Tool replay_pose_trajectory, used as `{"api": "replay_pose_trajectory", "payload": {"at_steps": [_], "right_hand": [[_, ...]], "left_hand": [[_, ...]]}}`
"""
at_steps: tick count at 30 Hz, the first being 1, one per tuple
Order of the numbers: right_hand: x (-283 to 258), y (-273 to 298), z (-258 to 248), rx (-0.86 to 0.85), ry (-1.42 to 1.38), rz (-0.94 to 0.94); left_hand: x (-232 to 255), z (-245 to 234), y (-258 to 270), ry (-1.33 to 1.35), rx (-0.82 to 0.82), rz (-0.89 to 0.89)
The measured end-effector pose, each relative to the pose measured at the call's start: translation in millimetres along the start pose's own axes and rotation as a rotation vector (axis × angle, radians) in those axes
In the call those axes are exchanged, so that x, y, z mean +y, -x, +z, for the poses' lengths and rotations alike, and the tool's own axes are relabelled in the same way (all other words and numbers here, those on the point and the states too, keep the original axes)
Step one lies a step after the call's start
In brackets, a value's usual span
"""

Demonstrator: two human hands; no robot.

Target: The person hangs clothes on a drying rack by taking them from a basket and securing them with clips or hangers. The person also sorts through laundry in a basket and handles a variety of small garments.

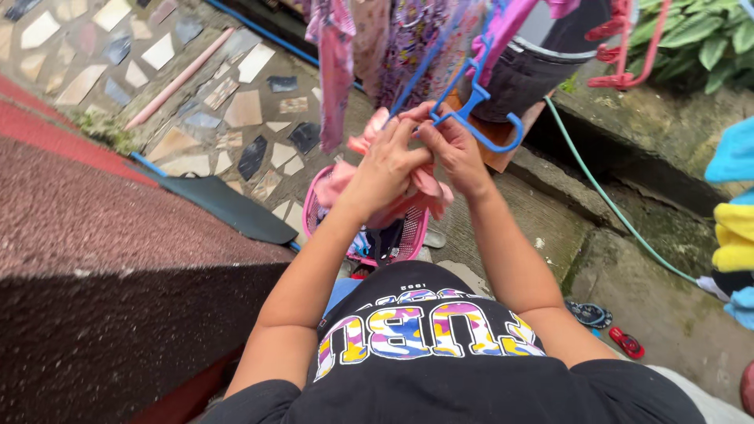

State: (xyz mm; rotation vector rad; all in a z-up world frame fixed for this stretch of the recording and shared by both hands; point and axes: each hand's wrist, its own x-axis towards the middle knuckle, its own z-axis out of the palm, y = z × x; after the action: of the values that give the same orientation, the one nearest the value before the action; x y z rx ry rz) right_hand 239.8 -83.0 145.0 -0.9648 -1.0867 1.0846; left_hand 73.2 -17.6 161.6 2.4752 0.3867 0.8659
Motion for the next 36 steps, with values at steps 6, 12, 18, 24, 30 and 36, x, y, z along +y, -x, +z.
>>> {"api": "replay_pose_trajectory", "payload": {"at_steps": [6, 12, 18, 24, 30, 36], "right_hand": [[-5, 3, -7, 0.363, 0.316, -0.467], [-32, 47, -35, 0.178, 0.499, -0.157], [-32, 77, -39, 0.020, 0.304, 0.052], [-55, 80, -59, 0.242, 0.245, 0.075], [-49, 87, -59, 0.259, 0.742, -0.186], [-39, 100, -58, 0.210, 0.778, -0.209]], "left_hand": [[15, 28, 9, -0.117, 0.305, 0.229], [0, 55, 24, 0.710, 0.093, -0.102], [6, 24, 0, 0.451, -0.051, -0.009], [-22, -2, -11, 0.180, -0.457, -0.615], [-50, 41, 4, -0.597, -0.099, -0.194], [-85, 68, -7, -0.147, -0.120, -0.502]]}}
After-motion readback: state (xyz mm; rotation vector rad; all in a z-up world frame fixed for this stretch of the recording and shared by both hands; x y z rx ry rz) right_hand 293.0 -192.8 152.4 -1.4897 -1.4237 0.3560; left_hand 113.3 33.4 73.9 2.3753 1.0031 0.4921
